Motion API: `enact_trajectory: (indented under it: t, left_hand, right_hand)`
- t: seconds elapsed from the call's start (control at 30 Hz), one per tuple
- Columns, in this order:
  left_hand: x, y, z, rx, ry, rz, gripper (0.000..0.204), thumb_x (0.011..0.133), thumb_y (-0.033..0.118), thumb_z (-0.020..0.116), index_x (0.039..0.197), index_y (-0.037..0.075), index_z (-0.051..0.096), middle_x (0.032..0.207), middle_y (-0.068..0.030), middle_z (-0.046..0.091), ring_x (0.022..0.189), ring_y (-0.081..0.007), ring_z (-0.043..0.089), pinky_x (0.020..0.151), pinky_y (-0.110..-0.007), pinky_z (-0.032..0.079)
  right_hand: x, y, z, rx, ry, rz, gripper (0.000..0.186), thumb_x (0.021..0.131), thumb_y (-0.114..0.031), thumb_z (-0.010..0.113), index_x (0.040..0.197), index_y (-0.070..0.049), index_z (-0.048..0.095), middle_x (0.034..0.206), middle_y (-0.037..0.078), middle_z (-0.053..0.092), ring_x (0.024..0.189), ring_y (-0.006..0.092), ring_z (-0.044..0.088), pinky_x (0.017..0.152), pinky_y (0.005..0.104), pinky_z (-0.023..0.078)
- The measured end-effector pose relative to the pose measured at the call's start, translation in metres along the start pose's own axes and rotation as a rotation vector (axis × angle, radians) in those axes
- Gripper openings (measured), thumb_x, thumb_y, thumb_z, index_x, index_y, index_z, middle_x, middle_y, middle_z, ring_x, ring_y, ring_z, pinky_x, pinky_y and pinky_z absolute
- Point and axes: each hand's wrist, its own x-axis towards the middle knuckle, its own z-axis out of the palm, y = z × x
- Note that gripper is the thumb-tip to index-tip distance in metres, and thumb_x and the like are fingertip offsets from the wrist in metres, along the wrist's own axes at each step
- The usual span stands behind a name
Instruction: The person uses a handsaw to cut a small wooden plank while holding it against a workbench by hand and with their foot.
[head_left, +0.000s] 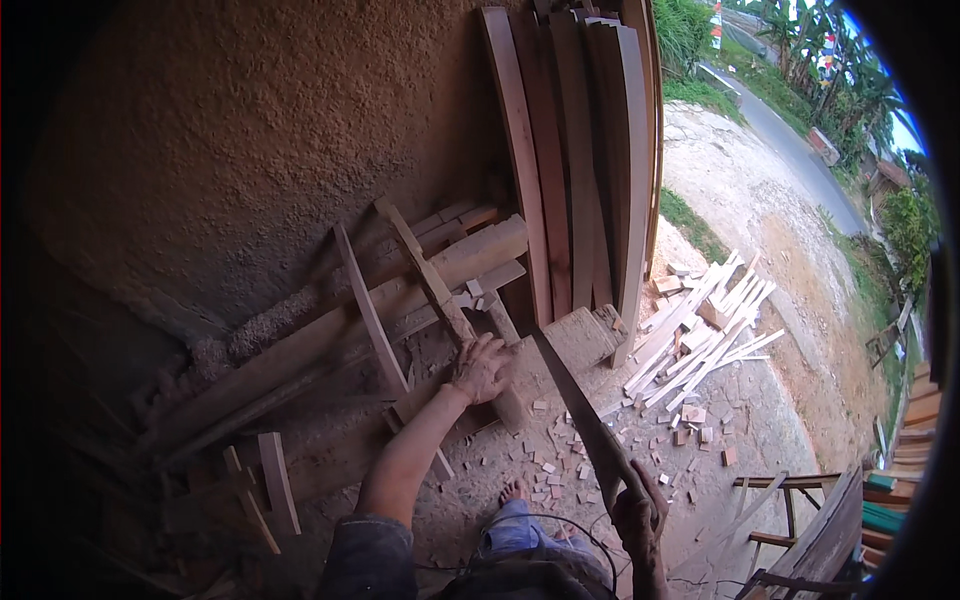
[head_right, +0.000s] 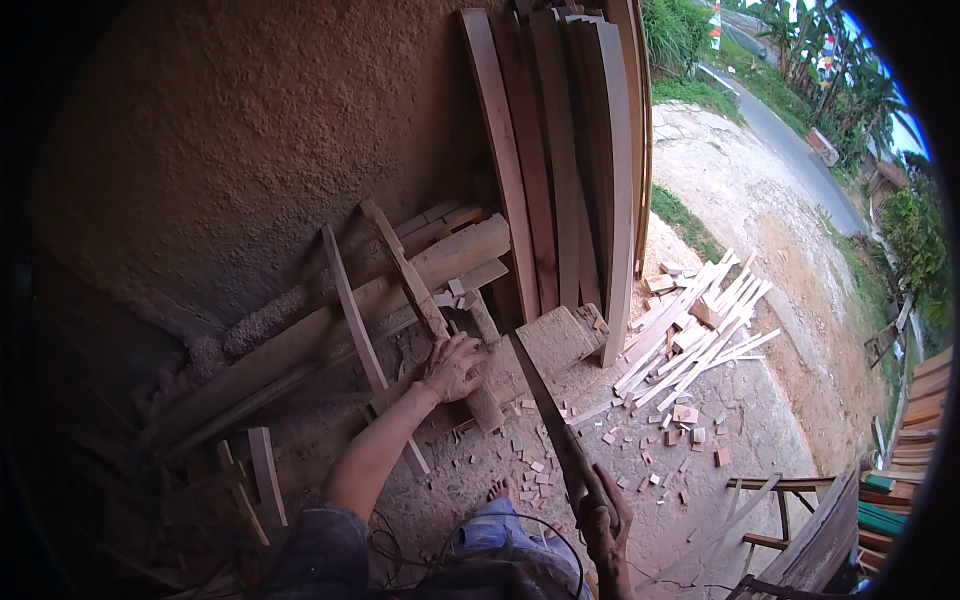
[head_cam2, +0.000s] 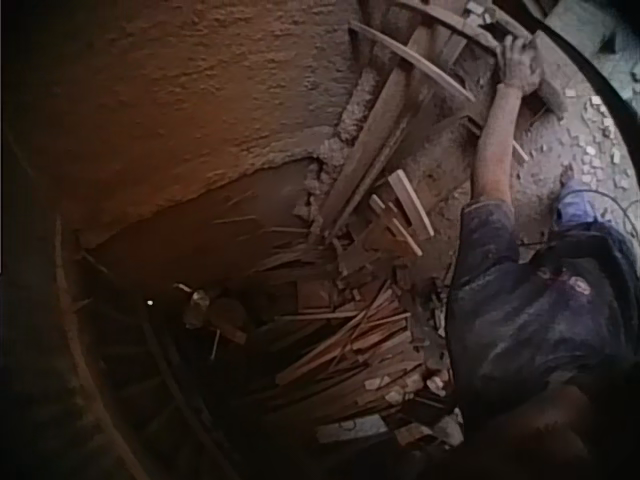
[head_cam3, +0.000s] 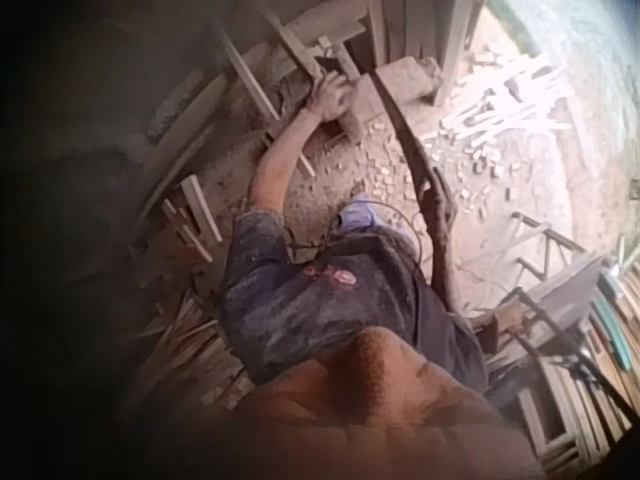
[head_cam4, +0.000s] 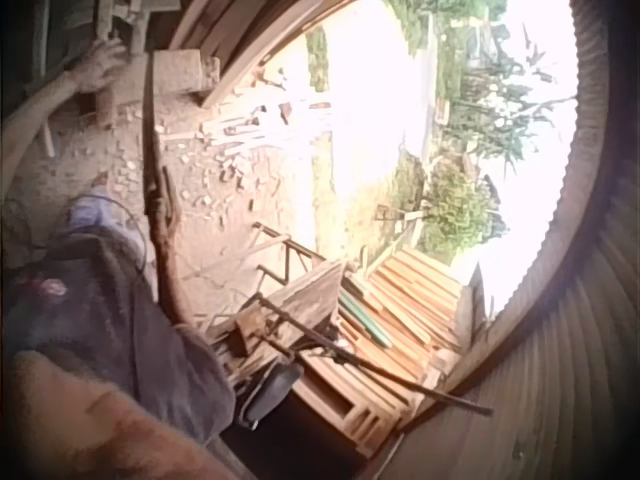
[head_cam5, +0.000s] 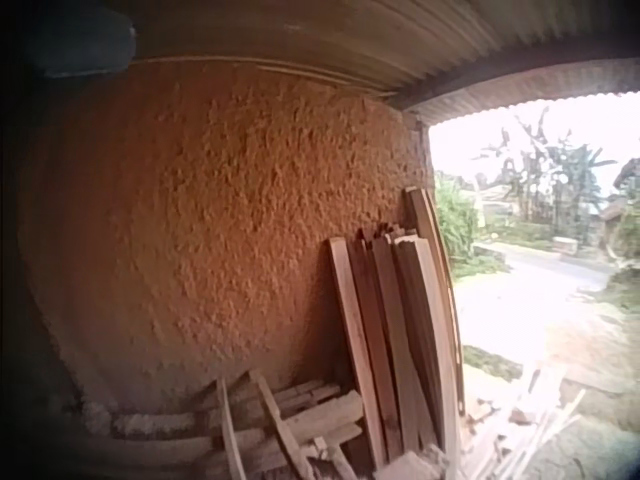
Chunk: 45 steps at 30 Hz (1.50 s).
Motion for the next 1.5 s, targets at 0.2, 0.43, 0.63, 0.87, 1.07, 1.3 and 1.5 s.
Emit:
enact_trajectory:
  t: [0.2,0.43,0.63,0.87,1.07,1.3,1.5]
  left_hand:
    - [0.008,-0.014,0.034,-0.128,0.176,0.074,0.016,0.078,0.026,0.067,0.078,0.012,0.061,0.092,-0.01,0.063,0.099,-0.027,0.058,0.104,-0.046,0.032]
    - [0.011,-0.023,0.033,-0.54,0.374,-0.228,0.02,0.091,0.025,0.057,0.085,0.007,0.061,0.09,-0.0122,0.065,0.092,-0.0297,0.061,0.087,-0.048,0.046]
    - [-0.002,-0.022,0.003,-0.373,0.642,-0.235,0.071,0.09,0.04,0.062,0.146,0.003,0.037,0.148,-0.0224,0.037,0.129,-0.0397,0.043,0.107,-0.046,0.035]
    - [-0.091,-0.017,-0.024,-0.069,-0.019,-0.552,0.101,0.071,0.035,0.082,0.151,0.009,0.027,0.147,-0.0201,0.041,0.135,-0.036,0.039,0.113,-0.048,0.029]
    - [-0.131,0.013,-0.061,-1.252,0.538,-0.585,0.073,0.079,0.031,0.08,0.138,0.004,0.045,0.111,-0.0051,0.062,0.102,-0.0162,0.058,0.09,-0.032,0.048]
    - [-0.235,0.105,-0.064,-1.526,1.135,-0.798,0.058,0.084,0.038,0.074,0.127,0.006,0.052,0.103,-0.005,0.063,0.089,-0.0161,0.063,0.082,-0.033,0.052]
    - [-0.368,0.195,0.037,-2.019,1.966,-1.044,0.076,0.08,0.067,0.065,0.127,0.009,0.045,0.104,-0.0118,0.058,0.092,-0.028,0.062,0.082,-0.046,0.055]
  right_hand:
    - [0.001,0.003,0.005,0.058,0.034,0.077,0.09,0.087,-0.067,0.058,0.138,0.006,0.046,0.069,0.001,0.056,0.054,0.0073,0.051,0.048,0.0226,0.039]
    - [-0.003,0.001,0.003,-0.022,0.097,0.131,0.088,0.087,-0.065,0.059,0.137,0.007,0.046,0.061,-0.002,0.05,0.052,0.0052,0.047,0.047,0.0223,0.034]
    - [-0.004,-0.004,-0.006,0.053,-0.014,0.212,0.086,0.084,-0.054,0.07,0.14,0.005,0.044,0.07,0.0,0.056,0.059,0.0063,0.051,0.052,0.0214,0.038]
    - [0.001,0.033,-0.025,0.221,0.036,0.184,0.053,0.091,-0.034,0.067,0.126,0.003,0.054,0.061,-0.001,0.053,0.046,0.0075,0.048,0.041,0.0246,0.036]
    - [0.016,0.035,-0.042,0.179,0.085,0.235,0.035,0.095,-0.031,0.054,0.069,-0.007,0.055,0.049,0.003,0.052,0.04,0.0127,0.048,0.041,0.0282,0.038]
    - [0.058,0.112,-0.092,-0.02,-0.004,-0.161,0.037,0.092,-0.026,0.055,0.102,0.009,0.063,0.066,0.016,0.059,0.054,0.0232,0.056,0.048,0.0336,0.048]
    - [0.084,0.09,-0.048,-0.251,-0.293,-0.73,0.038,0.089,-0.022,0.055,0.108,0.011,0.062,0.086,0.024,0.062,0.07,0.0313,0.063,0.058,0.0373,0.052]
